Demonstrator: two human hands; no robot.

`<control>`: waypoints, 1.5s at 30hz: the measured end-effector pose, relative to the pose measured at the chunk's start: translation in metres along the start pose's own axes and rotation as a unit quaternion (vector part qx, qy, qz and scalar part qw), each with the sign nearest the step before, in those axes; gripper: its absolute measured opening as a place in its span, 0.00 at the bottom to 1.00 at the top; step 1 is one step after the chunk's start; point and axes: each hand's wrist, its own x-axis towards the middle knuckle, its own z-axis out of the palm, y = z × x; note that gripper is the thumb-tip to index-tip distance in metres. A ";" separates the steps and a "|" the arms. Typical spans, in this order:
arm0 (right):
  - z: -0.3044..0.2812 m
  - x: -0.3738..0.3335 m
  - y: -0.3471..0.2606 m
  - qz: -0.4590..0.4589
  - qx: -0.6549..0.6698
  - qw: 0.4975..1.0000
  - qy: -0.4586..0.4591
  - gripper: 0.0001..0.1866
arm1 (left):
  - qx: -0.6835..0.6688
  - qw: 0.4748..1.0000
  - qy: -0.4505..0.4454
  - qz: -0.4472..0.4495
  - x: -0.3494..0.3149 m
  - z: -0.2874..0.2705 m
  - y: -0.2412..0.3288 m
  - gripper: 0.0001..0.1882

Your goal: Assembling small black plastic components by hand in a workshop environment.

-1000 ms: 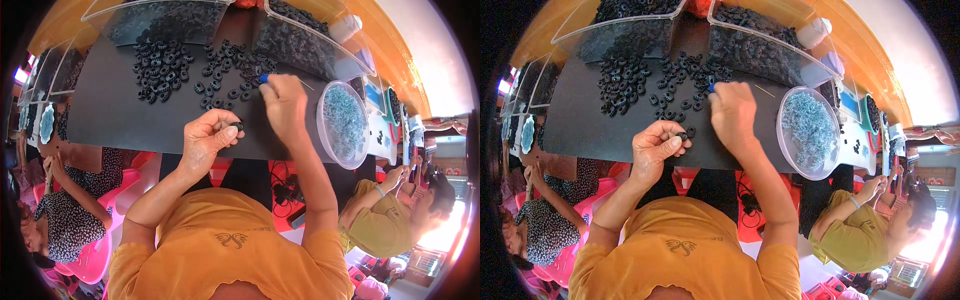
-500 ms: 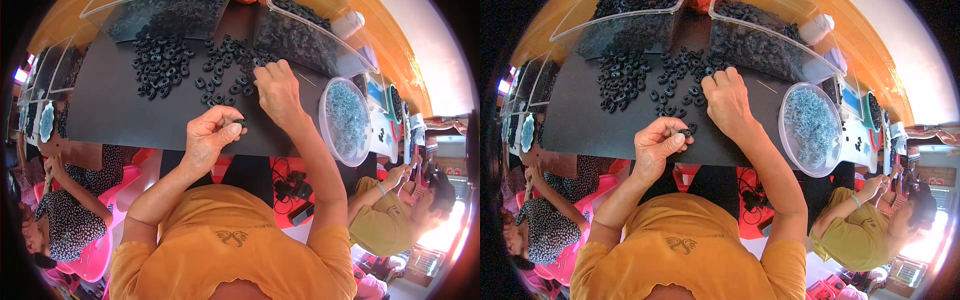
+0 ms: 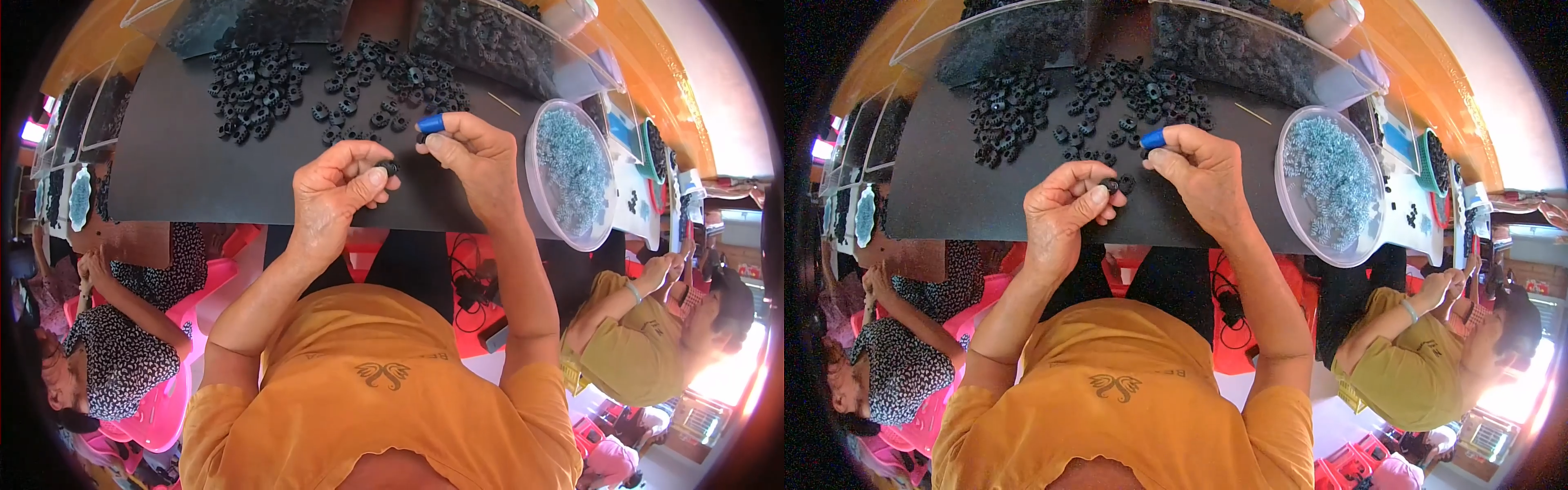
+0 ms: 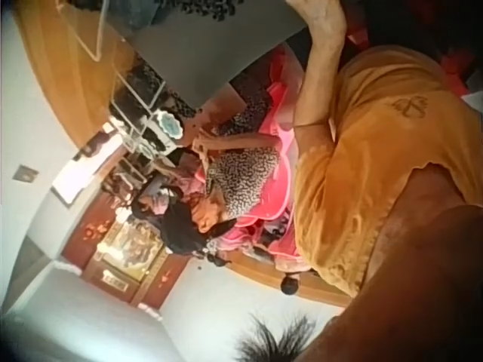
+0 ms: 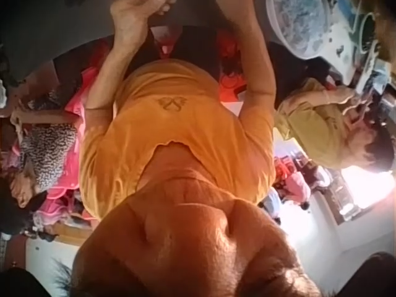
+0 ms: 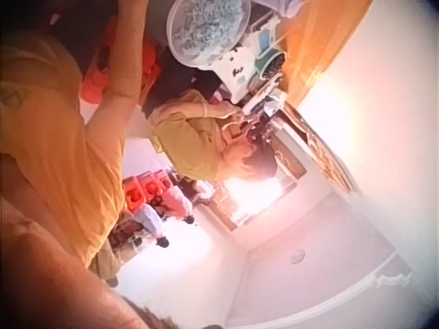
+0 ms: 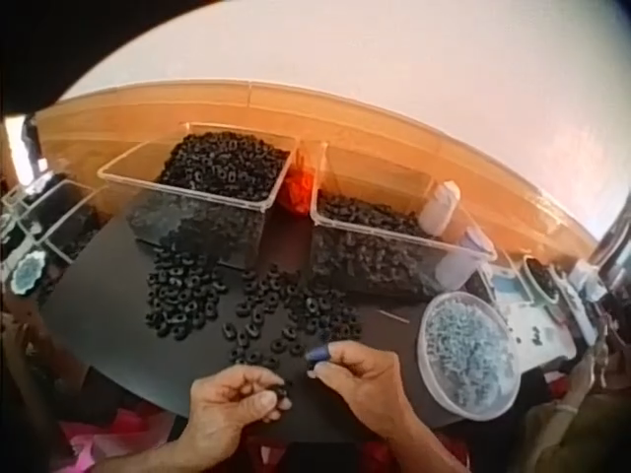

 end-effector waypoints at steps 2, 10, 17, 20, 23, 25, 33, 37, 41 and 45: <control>0.001 -0.006 -0.005 0.014 0.028 0.999 -0.009 0.05 | 0.007 1.000 0.001 -0.003 0.000 0.000 0.001 0.10; 0.007 -0.020 -0.003 0.056 0.078 0.995 -0.029 0.05 | 0.015 1.000 -0.013 -0.008 0.001 0.008 0.003 0.10; 0.016 -0.030 0.013 0.011 0.090 0.995 -0.045 0.03 | -0.003 1.000 -0.004 0.006 -0.002 0.010 -0.002 0.09; 0.013 -0.033 0.018 0.005 0.072 0.997 -0.040 0.05 | 0.005 1.000 -0.005 0.012 -0.003 0.011 -0.003 0.09; 0.013 -0.033 0.012 -0.031 0.002 0.999 -0.033 0.05 | 0.006 1.000 -0.005 0.015 -0.002 0.013 -0.004 0.09; 0.011 -0.036 0.008 -0.053 -0.063 0.996 -0.029 0.06 | 0.002 1.000 -0.013 0.011 -0.002 0.013 -0.004 0.09; 0.013 -0.042 0.013 0.032 0.082 0.996 0.023 0.06 | 0.001 1.000 -0.009 -0.006 -0.005 0.013 -0.004 0.09; 0.009 -0.041 0.009 -0.012 0.036 0.997 0.066 0.07 | 0.001 1.000 -0.008 -0.014 -0.006 0.015 -0.004 0.09; 0.014 -0.038 0.001 -0.008 0.076 0.993 0.092 0.08 | -0.003 1.000 -0.013 -0.017 -0.006 0.015 -0.005 0.10; 0.014 -0.040 0.000 0.007 0.091 0.993 0.076 0.07 | 0.020 1.000 -0.012 -0.005 -0.007 0.015 -0.007 0.11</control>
